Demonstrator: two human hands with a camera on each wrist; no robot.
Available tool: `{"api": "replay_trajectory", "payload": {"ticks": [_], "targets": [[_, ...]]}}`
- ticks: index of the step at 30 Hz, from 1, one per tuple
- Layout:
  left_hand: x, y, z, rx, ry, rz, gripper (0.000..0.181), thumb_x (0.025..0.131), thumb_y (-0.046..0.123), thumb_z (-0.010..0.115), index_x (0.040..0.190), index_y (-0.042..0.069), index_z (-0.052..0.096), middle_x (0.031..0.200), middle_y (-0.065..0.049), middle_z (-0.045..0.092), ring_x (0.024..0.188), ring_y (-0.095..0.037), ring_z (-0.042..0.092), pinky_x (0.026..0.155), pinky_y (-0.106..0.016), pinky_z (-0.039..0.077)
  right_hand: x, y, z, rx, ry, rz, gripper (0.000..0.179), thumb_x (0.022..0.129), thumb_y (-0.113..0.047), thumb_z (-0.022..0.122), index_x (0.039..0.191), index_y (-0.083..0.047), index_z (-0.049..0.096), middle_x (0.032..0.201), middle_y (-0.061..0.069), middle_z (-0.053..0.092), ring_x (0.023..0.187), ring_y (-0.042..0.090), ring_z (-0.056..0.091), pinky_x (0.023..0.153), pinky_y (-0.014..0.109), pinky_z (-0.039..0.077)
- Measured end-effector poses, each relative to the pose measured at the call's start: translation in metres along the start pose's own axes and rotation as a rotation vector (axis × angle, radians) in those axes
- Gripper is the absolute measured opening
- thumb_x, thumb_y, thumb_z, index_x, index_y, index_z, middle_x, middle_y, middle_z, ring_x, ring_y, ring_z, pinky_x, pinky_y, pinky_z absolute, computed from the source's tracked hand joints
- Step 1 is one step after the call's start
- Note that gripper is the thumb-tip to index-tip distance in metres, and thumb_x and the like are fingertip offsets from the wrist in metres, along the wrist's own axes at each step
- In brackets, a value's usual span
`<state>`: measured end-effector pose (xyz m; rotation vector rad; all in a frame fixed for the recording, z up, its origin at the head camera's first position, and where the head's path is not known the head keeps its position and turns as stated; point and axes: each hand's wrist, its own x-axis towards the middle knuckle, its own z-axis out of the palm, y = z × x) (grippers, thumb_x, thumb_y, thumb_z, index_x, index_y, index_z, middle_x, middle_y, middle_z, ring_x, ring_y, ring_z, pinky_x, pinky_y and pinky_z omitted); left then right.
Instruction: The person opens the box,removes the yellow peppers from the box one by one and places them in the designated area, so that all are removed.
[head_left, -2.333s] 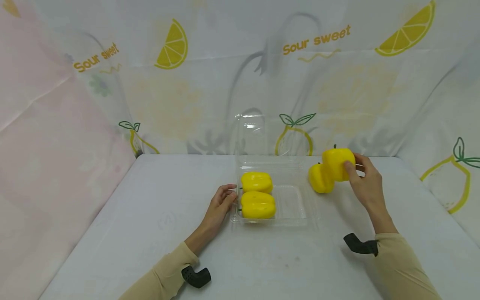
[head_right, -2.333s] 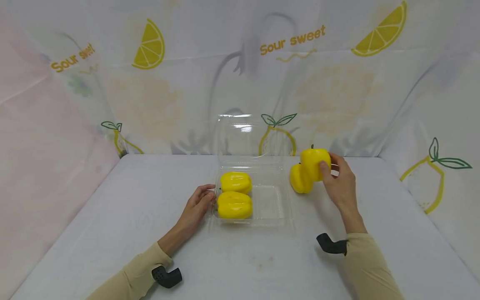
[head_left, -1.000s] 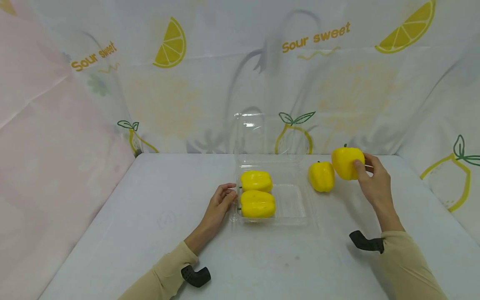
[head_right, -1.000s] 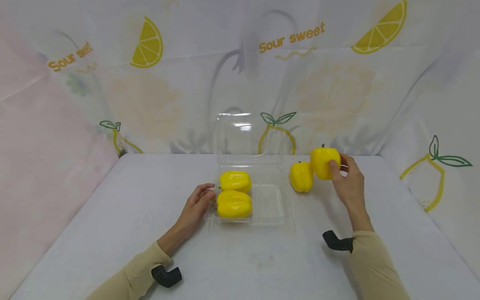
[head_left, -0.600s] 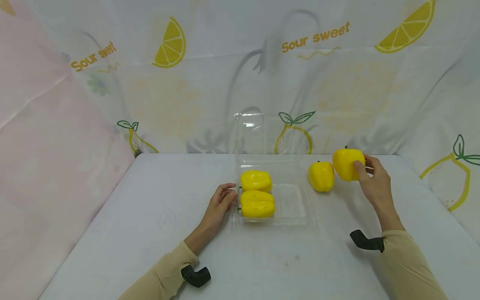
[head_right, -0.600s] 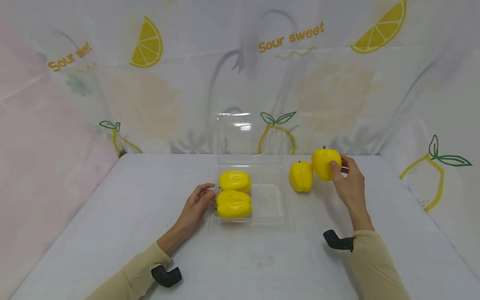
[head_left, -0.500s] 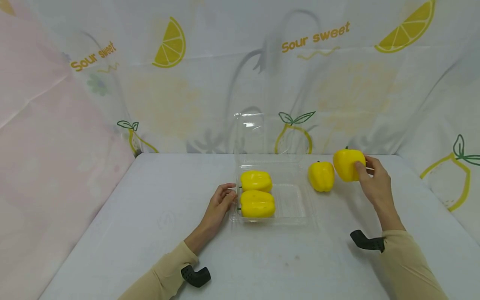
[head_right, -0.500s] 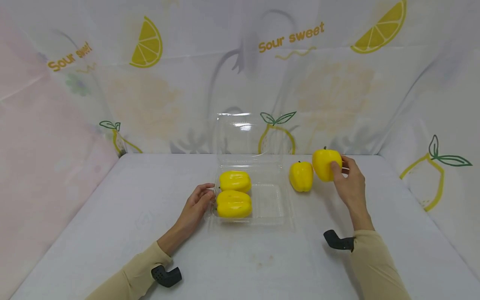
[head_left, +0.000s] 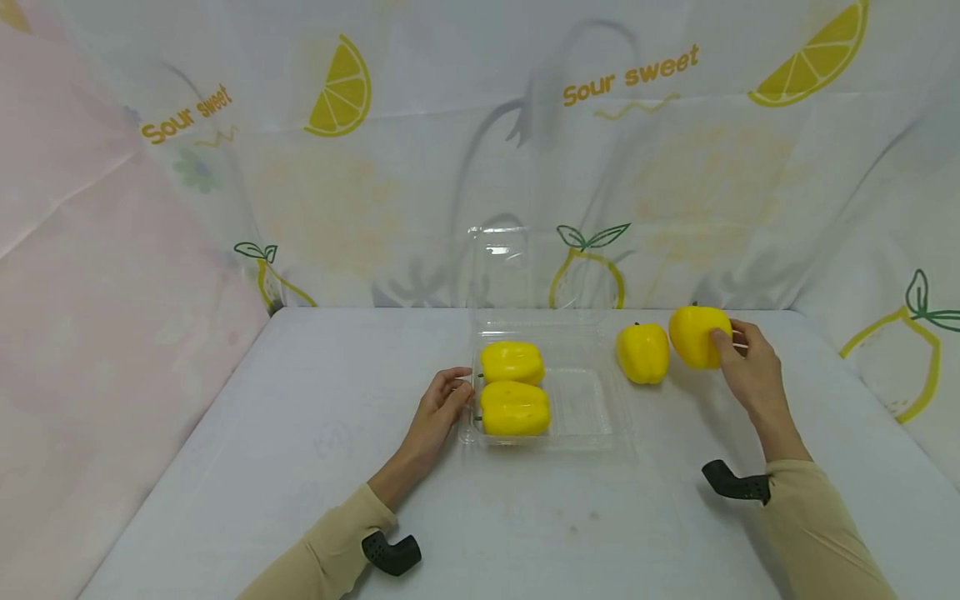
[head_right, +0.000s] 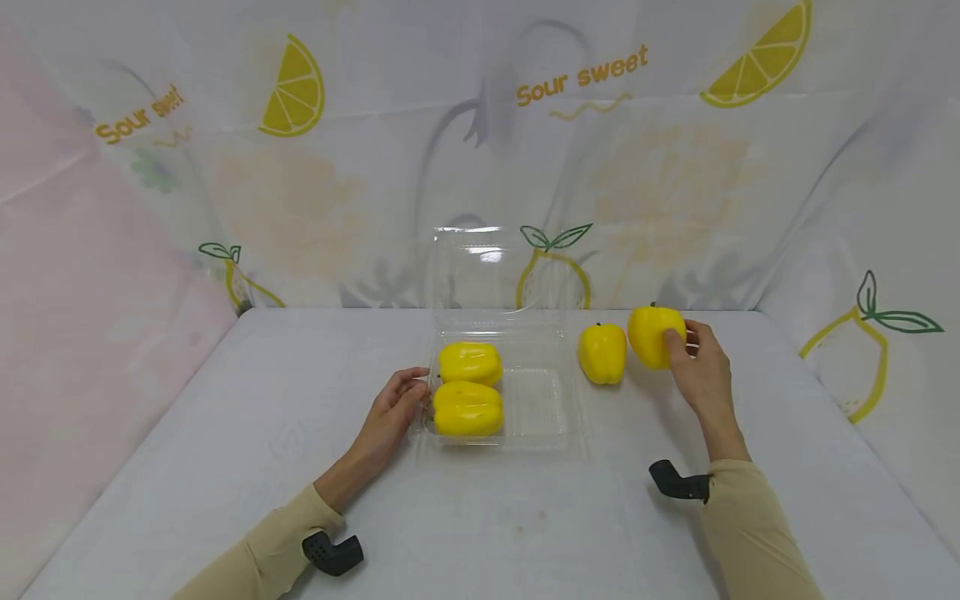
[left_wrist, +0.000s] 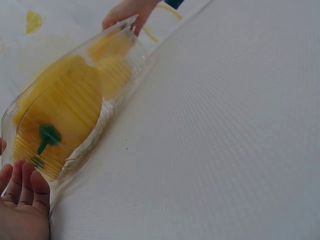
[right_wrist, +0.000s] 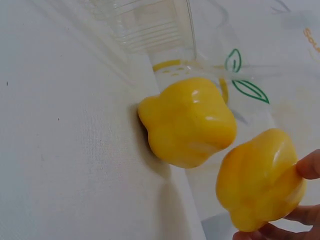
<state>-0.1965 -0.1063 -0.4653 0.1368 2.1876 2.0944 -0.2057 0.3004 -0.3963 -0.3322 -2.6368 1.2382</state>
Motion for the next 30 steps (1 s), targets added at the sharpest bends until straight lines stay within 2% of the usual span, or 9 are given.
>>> {"api": "replay_trajectory", "payload": {"ticks": [12, 21, 30], "targets": [[0.001, -0.001, -0.001, -0.009, -0.009, 0.004, 0.035, 0.098, 0.025, 0.049, 0.13, 0.012, 0.046, 0.107, -0.005, 0.054, 0.094, -0.014, 0.051, 0.083, -0.022, 0.044, 0.005, 0.009, 0.004, -0.02, -0.073, 0.064, 0.07, 0.098, -0.047, 0.029, 0.147, 0.002, 0.02, 0.141, 0.035, 0.033, 0.126, 0.051, 0.037, 0.098, 0.061, 0.036], [0.0, 0.0, 0.0, 0.004, -0.007, 0.018, 0.035, 0.098, 0.025, 0.049, 0.13, 0.011, 0.045, 0.106, -0.005, 0.053, 0.094, -0.012, 0.051, 0.083, -0.022, 0.043, 0.007, 0.014, 0.007, -0.049, -0.101, 0.072, 0.071, 0.099, -0.048, 0.027, 0.147, 0.004, 0.018, 0.141, 0.036, 0.031, 0.126, 0.052, 0.036, 0.098, 0.061, 0.037], [0.0, 0.0, -0.001, -0.007, -0.006, -0.001, 0.033, 0.098, 0.024, 0.049, 0.13, 0.015, 0.046, 0.108, -0.006, 0.054, 0.097, -0.015, 0.05, 0.086, -0.024, 0.043, 0.007, 0.017, 0.008, -0.052, -0.124, 0.08, 0.073, 0.098, -0.048, 0.027, 0.146, 0.006, 0.018, 0.141, 0.038, 0.03, 0.126, 0.053, 0.035, 0.098, 0.061, 0.037]]}}
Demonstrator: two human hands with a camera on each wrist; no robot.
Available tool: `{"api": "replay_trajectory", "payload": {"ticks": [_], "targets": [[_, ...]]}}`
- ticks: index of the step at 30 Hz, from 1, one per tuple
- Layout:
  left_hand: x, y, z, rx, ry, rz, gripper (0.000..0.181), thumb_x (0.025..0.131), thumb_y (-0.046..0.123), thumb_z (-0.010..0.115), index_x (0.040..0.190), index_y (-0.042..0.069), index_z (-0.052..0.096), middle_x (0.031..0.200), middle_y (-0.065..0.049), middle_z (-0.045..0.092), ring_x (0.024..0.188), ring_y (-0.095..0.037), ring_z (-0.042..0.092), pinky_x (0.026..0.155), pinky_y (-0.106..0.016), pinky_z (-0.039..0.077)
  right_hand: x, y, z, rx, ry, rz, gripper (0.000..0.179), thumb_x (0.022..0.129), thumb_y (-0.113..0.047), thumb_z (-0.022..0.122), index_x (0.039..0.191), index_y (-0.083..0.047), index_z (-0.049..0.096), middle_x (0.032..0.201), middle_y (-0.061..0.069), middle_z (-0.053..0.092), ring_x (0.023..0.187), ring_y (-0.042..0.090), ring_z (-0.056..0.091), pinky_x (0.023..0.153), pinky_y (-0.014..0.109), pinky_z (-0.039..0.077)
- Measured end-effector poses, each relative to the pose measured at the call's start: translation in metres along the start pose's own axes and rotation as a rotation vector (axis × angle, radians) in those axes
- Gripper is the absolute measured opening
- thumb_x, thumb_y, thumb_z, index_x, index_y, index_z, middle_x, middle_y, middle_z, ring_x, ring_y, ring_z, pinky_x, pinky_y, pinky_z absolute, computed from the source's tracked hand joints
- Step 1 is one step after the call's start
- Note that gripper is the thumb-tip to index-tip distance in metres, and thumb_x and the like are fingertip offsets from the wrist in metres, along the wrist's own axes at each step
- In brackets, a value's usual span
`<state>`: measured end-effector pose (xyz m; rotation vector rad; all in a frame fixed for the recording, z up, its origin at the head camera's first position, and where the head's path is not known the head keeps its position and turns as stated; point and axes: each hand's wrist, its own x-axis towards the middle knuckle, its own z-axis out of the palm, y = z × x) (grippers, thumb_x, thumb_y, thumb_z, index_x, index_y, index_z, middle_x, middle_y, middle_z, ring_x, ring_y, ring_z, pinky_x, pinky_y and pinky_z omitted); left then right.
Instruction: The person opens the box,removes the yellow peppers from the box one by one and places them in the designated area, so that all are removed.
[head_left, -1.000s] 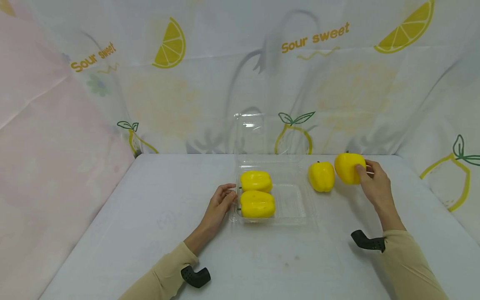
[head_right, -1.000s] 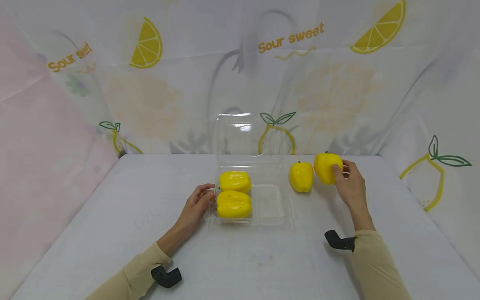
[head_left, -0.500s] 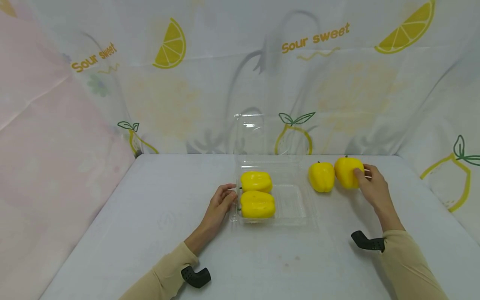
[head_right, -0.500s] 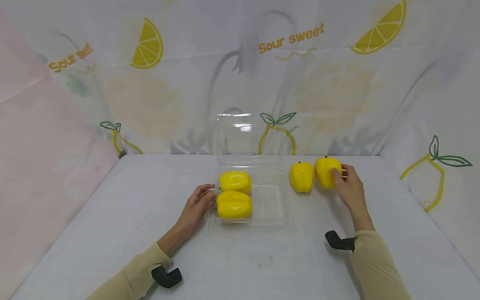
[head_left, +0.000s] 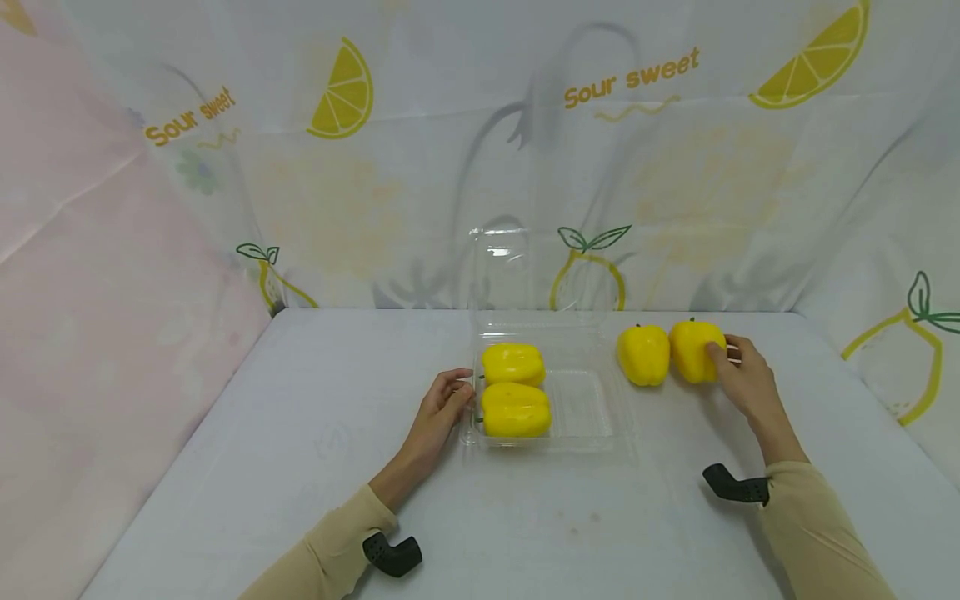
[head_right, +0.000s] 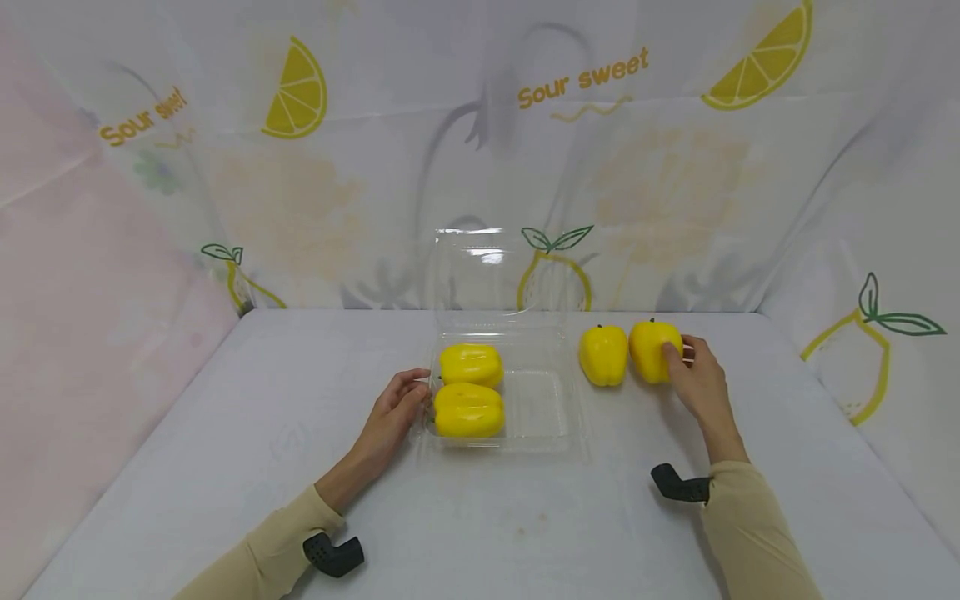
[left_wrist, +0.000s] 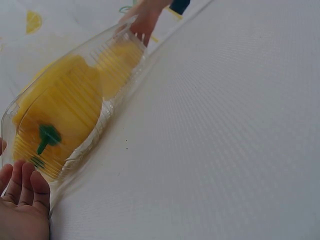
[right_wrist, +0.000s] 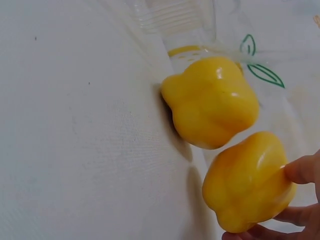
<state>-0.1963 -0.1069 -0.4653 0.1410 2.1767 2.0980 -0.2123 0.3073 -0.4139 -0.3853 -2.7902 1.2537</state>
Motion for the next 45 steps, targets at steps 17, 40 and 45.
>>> {"api": "replay_trajectory", "payload": {"ticks": [17, 40, 45], "targets": [[0.0, 0.0, 0.001, 0.004, -0.004, 0.002, 0.035, 0.098, 0.026, 0.049, 0.131, 0.013, 0.045, 0.107, -0.004, 0.053, 0.096, -0.012, 0.051, 0.084, -0.023, 0.043, 0.002, 0.004, 0.002, -0.03, -0.023, -0.002, 0.073, 0.099, -0.048, 0.025, 0.145, 0.007, 0.018, 0.14, 0.039, 0.03, 0.126, 0.054, 0.033, 0.1, 0.063, 0.032], [0.001, 0.001, 0.001, -0.004, 0.009, -0.004, 0.033, 0.097, 0.022, 0.049, 0.13, 0.014, 0.047, 0.106, -0.003, 0.054, 0.097, -0.014, 0.051, 0.086, -0.026, 0.043, 0.006, 0.012, 0.001, 0.006, -0.099, 0.043, 0.076, 0.099, -0.05, 0.017, 0.146, 0.009, 0.013, 0.144, 0.039, 0.022, 0.113, 0.046, 0.046, 0.077, 0.032, 0.049], [0.001, 0.0, 0.001, -0.003, 0.005, -0.002, 0.036, 0.097, 0.024, 0.05, 0.13, 0.012, 0.046, 0.105, -0.003, 0.053, 0.096, -0.012, 0.051, 0.085, -0.024, 0.043, 0.005, 0.011, 0.0, 0.002, -0.094, 0.047, 0.075, 0.099, -0.049, 0.017, 0.145, 0.01, 0.013, 0.143, 0.039, 0.024, 0.109, 0.045, 0.05, 0.079, 0.035, 0.05]]}}
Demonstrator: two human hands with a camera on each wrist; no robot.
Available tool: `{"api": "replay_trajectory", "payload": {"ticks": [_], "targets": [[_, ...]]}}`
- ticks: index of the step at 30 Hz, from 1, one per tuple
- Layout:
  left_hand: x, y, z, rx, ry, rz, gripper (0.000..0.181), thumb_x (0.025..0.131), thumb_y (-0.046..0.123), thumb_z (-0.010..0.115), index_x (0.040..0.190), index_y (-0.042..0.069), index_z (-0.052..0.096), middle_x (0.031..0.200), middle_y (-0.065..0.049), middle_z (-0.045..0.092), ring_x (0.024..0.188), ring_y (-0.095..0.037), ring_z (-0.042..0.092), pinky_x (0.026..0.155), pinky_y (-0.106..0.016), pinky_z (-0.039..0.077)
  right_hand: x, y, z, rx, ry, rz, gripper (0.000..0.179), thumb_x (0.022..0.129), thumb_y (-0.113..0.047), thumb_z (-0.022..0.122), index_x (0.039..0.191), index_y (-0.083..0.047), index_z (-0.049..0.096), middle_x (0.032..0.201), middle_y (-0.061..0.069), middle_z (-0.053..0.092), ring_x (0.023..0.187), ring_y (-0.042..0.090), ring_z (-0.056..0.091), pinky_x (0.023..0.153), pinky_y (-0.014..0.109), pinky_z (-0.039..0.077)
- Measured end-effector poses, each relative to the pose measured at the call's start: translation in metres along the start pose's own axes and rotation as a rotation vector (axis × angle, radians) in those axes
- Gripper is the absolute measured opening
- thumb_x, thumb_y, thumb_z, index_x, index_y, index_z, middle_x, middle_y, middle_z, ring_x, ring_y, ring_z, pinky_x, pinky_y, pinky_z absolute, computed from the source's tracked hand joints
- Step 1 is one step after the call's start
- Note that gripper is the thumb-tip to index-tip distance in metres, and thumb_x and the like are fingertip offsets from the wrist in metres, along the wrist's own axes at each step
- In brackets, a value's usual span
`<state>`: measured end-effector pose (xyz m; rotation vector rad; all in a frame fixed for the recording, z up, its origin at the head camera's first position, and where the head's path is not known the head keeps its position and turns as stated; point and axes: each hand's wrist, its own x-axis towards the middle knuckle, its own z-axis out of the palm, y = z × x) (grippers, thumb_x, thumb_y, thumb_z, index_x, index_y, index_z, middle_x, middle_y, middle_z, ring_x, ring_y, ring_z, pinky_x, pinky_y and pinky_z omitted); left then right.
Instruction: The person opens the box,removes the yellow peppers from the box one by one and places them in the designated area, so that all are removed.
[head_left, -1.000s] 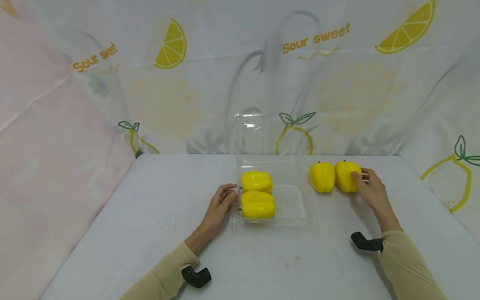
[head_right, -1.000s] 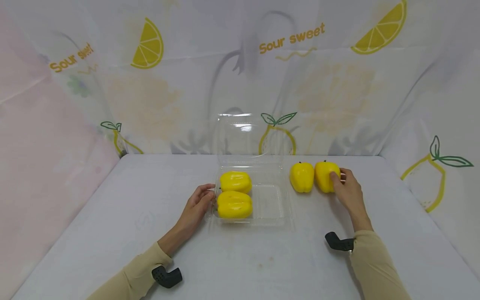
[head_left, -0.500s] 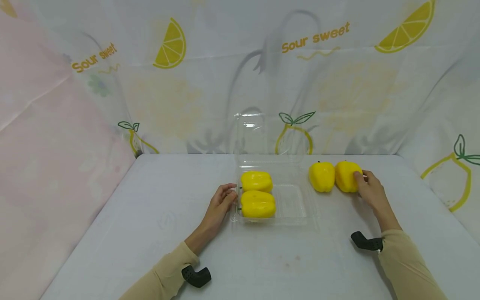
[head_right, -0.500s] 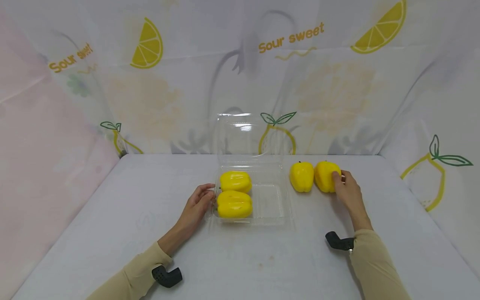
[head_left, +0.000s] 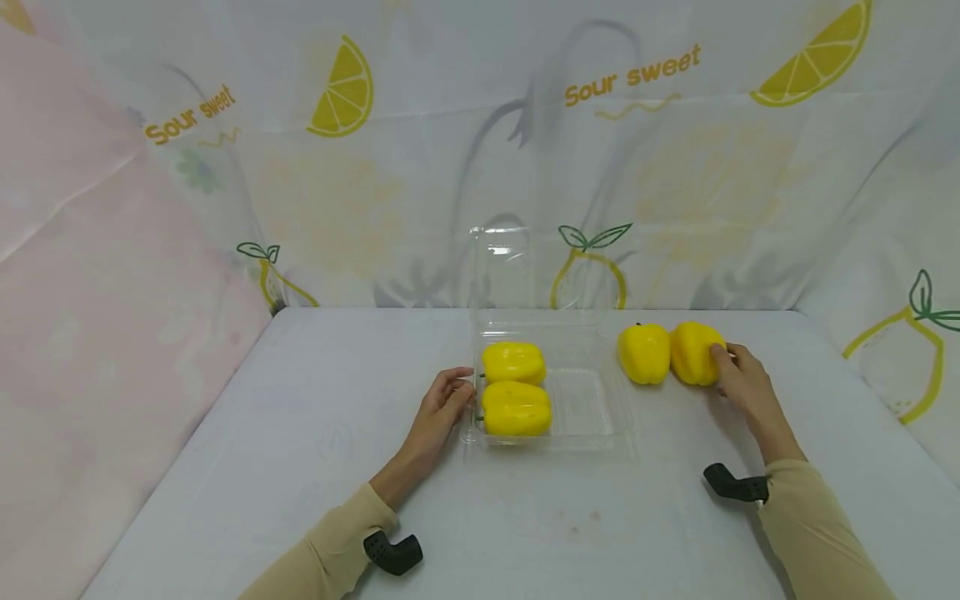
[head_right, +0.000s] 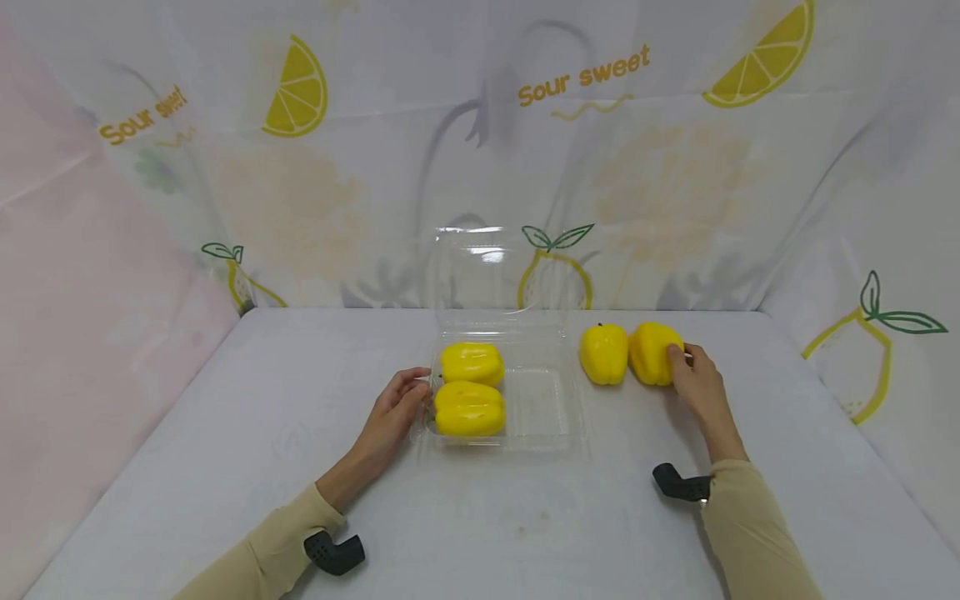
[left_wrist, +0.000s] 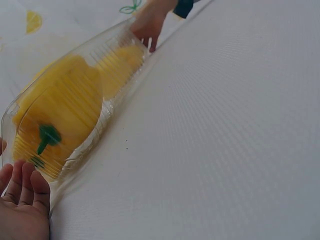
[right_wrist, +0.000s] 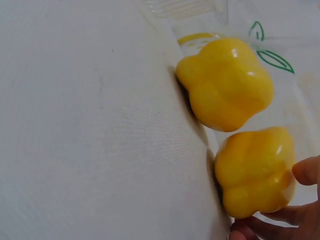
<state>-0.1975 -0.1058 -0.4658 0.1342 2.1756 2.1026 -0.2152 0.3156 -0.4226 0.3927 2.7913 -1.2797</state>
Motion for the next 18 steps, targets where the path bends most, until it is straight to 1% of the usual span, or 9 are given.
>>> {"api": "replay_trajectory", "payload": {"ticks": [4, 6, 8, 10, 11, 13, 15, 18], "targets": [[0.0007, -0.0005, -0.0003, 0.0, 0.0, -0.003, 0.036, 0.098, 0.024, 0.05, 0.131, 0.012, 0.046, 0.105, -0.003, 0.053, 0.095, -0.012, 0.051, 0.084, -0.023, 0.043, -0.001, 0.0004, -0.0008, 0.007, 0.024, -0.02, 0.073, 0.1, -0.047, 0.018, 0.145, 0.01, 0.015, 0.143, 0.039, 0.025, 0.105, 0.043, 0.053, 0.069, 0.021, 0.047], [0.0004, -0.0001, -0.0004, -0.001, 0.0, -0.007, 0.035, 0.098, 0.024, 0.049, 0.13, 0.013, 0.046, 0.105, -0.002, 0.053, 0.096, -0.013, 0.051, 0.085, -0.023, 0.043, -0.0015, 0.0002, -0.0003, 0.016, 0.047, -0.023, 0.072, 0.1, -0.046, 0.019, 0.145, 0.009, 0.017, 0.142, 0.038, 0.026, 0.105, 0.041, 0.053, 0.065, 0.017, 0.044], [0.0002, 0.0004, -0.0003, -0.002, -0.001, -0.009, 0.034, 0.098, 0.023, 0.049, 0.13, 0.014, 0.046, 0.106, -0.002, 0.053, 0.097, -0.014, 0.051, 0.086, -0.024, 0.043, -0.002, -0.0002, 0.0004, 0.036, 0.077, -0.022, 0.069, 0.1, -0.045, 0.021, 0.145, 0.008, 0.019, 0.142, 0.037, 0.027, 0.109, 0.042, 0.05, 0.069, 0.021, 0.045], [-0.0004, 0.0011, -0.0002, -0.002, -0.003, -0.01, 0.033, 0.098, 0.023, 0.049, 0.13, 0.015, 0.046, 0.106, -0.002, 0.053, 0.098, -0.014, 0.051, 0.087, -0.024, 0.043, -0.002, -0.0009, 0.0011, 0.054, 0.11, -0.02, 0.067, 0.1, -0.043, 0.022, 0.146, 0.006, 0.021, 0.143, 0.035, 0.029, 0.116, 0.043, 0.044, 0.08, 0.032, 0.048], [-0.0007, 0.0015, -0.0001, -0.002, -0.004, -0.009, 0.033, 0.098, 0.024, 0.049, 0.13, 0.015, 0.046, 0.106, -0.002, 0.053, 0.098, -0.014, 0.051, 0.087, -0.025, 0.043, -0.0022, -0.0012, 0.0013, 0.063, 0.13, -0.022, 0.066, 0.1, -0.042, 0.023, 0.146, 0.005, 0.022, 0.142, 0.034, 0.03, 0.119, 0.044, 0.042, 0.085, 0.039, 0.047], [-0.001, 0.0018, -0.0001, 0.0, -0.004, -0.005, 0.033, 0.098, 0.023, 0.049, 0.13, 0.015, 0.046, 0.106, -0.002, 0.053, 0.098, -0.014, 0.051, 0.087, -0.025, 0.043, -0.0021, -0.0017, 0.0017, 0.086, 0.169, -0.028, 0.063, 0.1, -0.041, 0.024, 0.145, 0.003, 0.025, 0.143, 0.032, 0.032, 0.125, 0.045, 0.038, 0.094, 0.051, 0.041], [-0.0011, 0.0016, -0.0001, 0.002, -0.004, -0.002, 0.033, 0.098, 0.024, 0.049, 0.13, 0.015, 0.046, 0.105, -0.001, 0.053, 0.097, -0.014, 0.051, 0.086, -0.024, 0.043, -0.0018, -0.0021, 0.0016, 0.096, 0.21, -0.041, 0.06, 0.1, -0.038, 0.027, 0.145, 0.002, 0.028, 0.143, 0.03, 0.035, 0.128, 0.044, 0.037, 0.1, 0.055, 0.036], [-0.0012, 0.0011, -0.0002, 0.005, -0.002, -0.003, 0.034, 0.098, 0.024, 0.049, 0.13, 0.014, 0.046, 0.105, -0.001, 0.053, 0.096, -0.013, 0.051, 0.085, -0.023, 0.043, -0.0016, -0.0035, 0.0017, 0.106, 0.261, -0.057, 0.057, 0.1, -0.036, 0.03, 0.143, 0.0, 0.032, 0.141, 0.027, 0.039, 0.126, 0.042, 0.039, 0.099, 0.053, 0.036]]}}
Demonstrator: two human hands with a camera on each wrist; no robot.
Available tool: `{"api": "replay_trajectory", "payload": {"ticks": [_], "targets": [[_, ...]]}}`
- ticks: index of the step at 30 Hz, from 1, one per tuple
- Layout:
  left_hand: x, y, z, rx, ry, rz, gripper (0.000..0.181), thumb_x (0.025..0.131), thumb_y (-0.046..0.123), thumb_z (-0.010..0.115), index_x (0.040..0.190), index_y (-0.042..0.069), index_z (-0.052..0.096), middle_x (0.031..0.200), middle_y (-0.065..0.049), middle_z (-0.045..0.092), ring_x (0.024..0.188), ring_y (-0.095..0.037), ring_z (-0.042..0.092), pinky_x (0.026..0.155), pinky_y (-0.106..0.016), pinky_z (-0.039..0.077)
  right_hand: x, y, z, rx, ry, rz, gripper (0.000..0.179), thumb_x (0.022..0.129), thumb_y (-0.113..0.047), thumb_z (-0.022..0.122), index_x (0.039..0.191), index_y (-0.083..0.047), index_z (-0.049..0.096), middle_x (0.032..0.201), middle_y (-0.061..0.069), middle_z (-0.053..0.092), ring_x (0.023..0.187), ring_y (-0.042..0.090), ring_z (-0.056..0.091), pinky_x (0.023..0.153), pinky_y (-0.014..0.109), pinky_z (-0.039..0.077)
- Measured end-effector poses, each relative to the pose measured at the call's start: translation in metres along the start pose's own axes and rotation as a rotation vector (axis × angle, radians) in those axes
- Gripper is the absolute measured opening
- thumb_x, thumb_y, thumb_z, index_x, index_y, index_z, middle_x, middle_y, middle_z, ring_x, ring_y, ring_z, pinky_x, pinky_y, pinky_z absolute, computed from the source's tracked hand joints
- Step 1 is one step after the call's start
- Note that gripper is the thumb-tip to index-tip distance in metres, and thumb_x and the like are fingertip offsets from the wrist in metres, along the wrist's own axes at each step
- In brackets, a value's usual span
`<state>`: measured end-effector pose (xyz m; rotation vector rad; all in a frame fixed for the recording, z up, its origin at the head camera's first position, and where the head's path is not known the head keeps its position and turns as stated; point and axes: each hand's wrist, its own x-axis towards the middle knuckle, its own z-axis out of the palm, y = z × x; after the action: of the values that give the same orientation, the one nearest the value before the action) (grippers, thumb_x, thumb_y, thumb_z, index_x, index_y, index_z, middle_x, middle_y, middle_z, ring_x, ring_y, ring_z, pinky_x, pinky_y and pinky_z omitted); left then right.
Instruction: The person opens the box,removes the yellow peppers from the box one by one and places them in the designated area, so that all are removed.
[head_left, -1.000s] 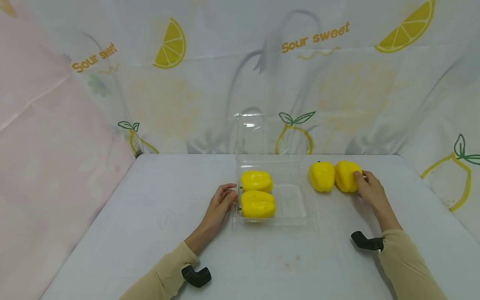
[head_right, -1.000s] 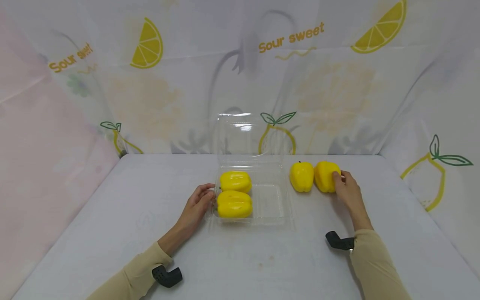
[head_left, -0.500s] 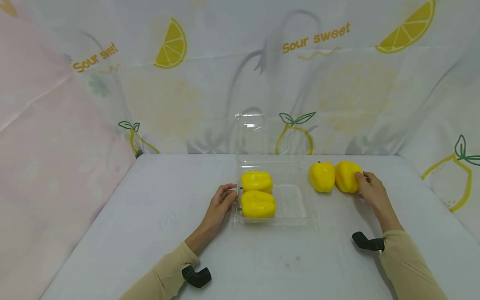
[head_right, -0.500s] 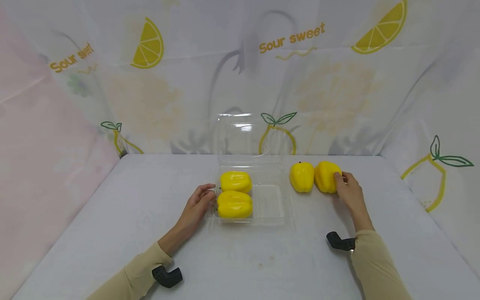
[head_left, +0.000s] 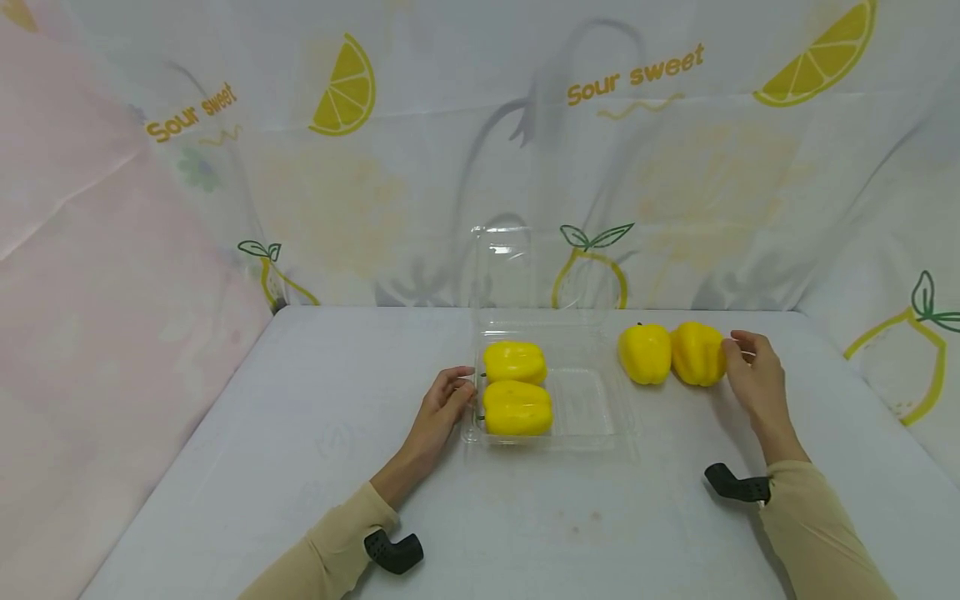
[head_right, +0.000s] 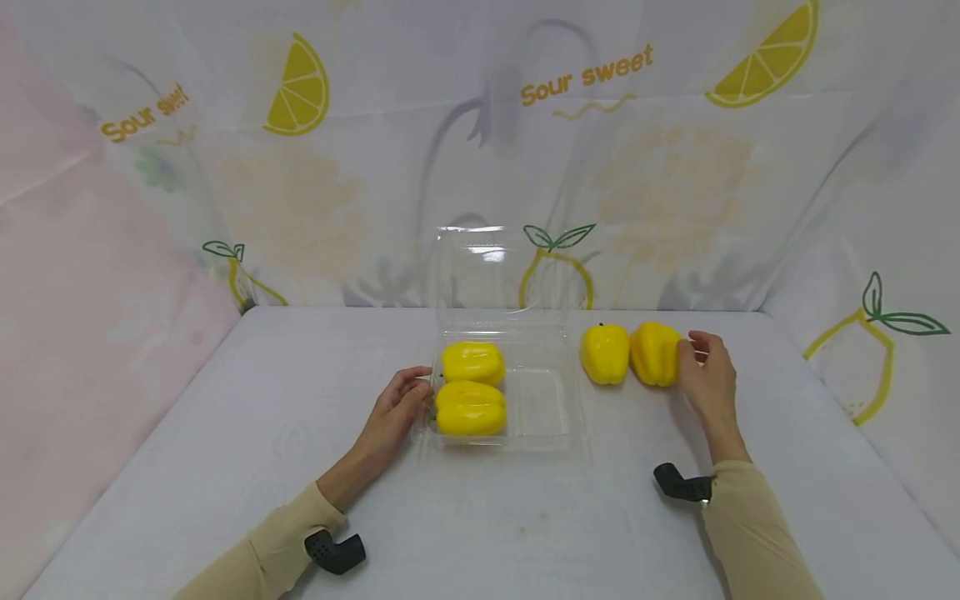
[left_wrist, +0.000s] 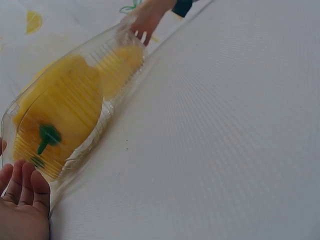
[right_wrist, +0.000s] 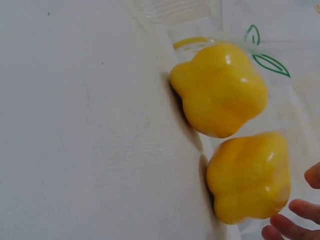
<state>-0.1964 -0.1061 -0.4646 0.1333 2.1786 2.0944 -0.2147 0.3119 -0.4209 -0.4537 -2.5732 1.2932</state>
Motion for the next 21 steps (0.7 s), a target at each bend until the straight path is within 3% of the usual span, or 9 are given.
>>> {"api": "replay_trajectory", "payload": {"ticks": [6, 13, 21], "targets": [[0.001, 0.0, 0.0, -0.007, 0.007, -0.009, 0.034, 0.098, 0.023, 0.049, 0.13, 0.012, 0.046, 0.105, -0.002, 0.053, 0.096, -0.013, 0.051, 0.084, -0.022, 0.044, -0.002, -0.008, -0.001, 0.005, 0.037, -0.045, 0.054, 0.099, -0.034, 0.033, 0.142, -0.001, 0.035, 0.139, 0.024, 0.042, 0.126, 0.039, 0.039, 0.101, 0.052, 0.034], [0.0, 0.0, 0.001, -0.017, 0.005, -0.011, 0.034, 0.098, 0.022, 0.049, 0.13, 0.014, 0.046, 0.106, -0.002, 0.054, 0.097, -0.012, 0.051, 0.084, -0.023, 0.045, -0.008, -0.017, 0.0, 0.02, 0.074, -0.178, 0.048, 0.1, -0.029, 0.037, 0.139, 0.0, 0.038, 0.134, 0.025, 0.04, 0.125, 0.041, 0.036, 0.105, 0.056, 0.027], [0.0, 0.0, 0.0, -0.018, 0.005, -0.006, 0.033, 0.098, 0.023, 0.05, 0.13, 0.014, 0.047, 0.105, -0.002, 0.054, 0.097, -0.013, 0.051, 0.084, -0.023, 0.044, -0.013, -0.027, 0.003, 0.062, 0.144, -0.275, 0.043, 0.099, -0.026, 0.041, 0.135, -0.002, 0.043, 0.132, 0.019, 0.046, 0.12, 0.029, 0.04, 0.111, 0.044, 0.028]]}}
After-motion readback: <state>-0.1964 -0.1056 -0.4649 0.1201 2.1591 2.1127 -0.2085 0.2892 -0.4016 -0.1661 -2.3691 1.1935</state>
